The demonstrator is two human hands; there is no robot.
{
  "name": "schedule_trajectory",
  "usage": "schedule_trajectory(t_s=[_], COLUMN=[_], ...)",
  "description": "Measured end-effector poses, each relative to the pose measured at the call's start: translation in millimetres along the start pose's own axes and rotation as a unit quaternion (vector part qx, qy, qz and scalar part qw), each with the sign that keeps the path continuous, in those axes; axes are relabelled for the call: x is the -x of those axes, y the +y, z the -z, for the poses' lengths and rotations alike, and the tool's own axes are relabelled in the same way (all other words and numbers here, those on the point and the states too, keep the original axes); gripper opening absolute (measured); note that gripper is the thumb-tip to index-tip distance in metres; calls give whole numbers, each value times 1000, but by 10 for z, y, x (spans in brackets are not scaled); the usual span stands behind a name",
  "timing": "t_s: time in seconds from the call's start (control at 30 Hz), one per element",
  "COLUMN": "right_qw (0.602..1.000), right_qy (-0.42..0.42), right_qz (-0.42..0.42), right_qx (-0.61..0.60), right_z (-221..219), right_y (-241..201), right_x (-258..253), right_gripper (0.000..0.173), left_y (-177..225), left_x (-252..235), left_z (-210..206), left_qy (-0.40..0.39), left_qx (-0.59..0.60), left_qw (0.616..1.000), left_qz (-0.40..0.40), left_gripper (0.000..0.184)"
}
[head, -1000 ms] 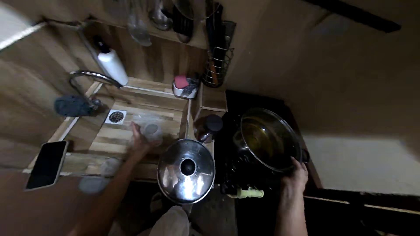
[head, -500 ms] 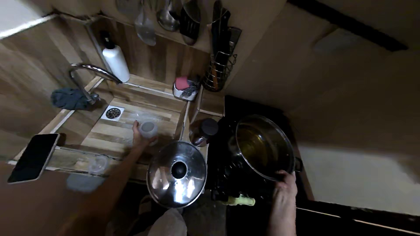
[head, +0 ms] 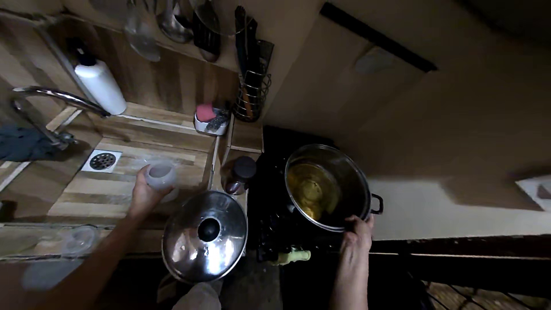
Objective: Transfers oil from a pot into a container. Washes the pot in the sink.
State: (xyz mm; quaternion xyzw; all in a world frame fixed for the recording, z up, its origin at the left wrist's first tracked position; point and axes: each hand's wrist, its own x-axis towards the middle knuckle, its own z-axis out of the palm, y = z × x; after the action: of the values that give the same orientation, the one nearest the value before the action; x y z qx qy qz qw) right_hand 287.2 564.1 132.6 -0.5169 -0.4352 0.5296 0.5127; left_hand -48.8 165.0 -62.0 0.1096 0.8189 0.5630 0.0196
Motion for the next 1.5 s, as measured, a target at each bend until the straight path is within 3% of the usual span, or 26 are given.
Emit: schedule_trajectory(t_s=[0.2, 0.3, 0.47, 0.63, 0.93, 1.13, 1.5], right_qw=[998, 996, 990, 984, 968, 948, 926], right_qy=[-26, -46, -73, -102, -187, -246, -283], right_qz=[61, 82, 122, 148, 168, 190, 231], right_qx=[12, 9, 18, 3, -21, -70, -96], right_z=[-5, -60, -250, -490, -925, -1246, -1699], right_y=[-571, -851, -1230, -1431, -1473, -1405, -1287], right_x=[188, 323, 624, 949, 1449, 1748, 2235], right_gripper=[112, 113, 109, 108, 113, 116, 112], left_y=[942, 1051, 1452, 1874, 1968, 1927, 1750], left_x=[275, 324, 518, 793, 947, 916, 695], left_z=[173, 2, 1, 6, 165, 374, 555], left_qy=[-53, -12, -104, -147, -137, -120, -101], left_qx=[8, 71, 77, 85, 78, 83, 78], left_qw=[996, 989, 969, 963, 955, 962, 976], left_qz=[-74, -126, -210, -210, -253, -230, -176], left_gripper=[109, 109, 107, 105, 101, 100, 101])
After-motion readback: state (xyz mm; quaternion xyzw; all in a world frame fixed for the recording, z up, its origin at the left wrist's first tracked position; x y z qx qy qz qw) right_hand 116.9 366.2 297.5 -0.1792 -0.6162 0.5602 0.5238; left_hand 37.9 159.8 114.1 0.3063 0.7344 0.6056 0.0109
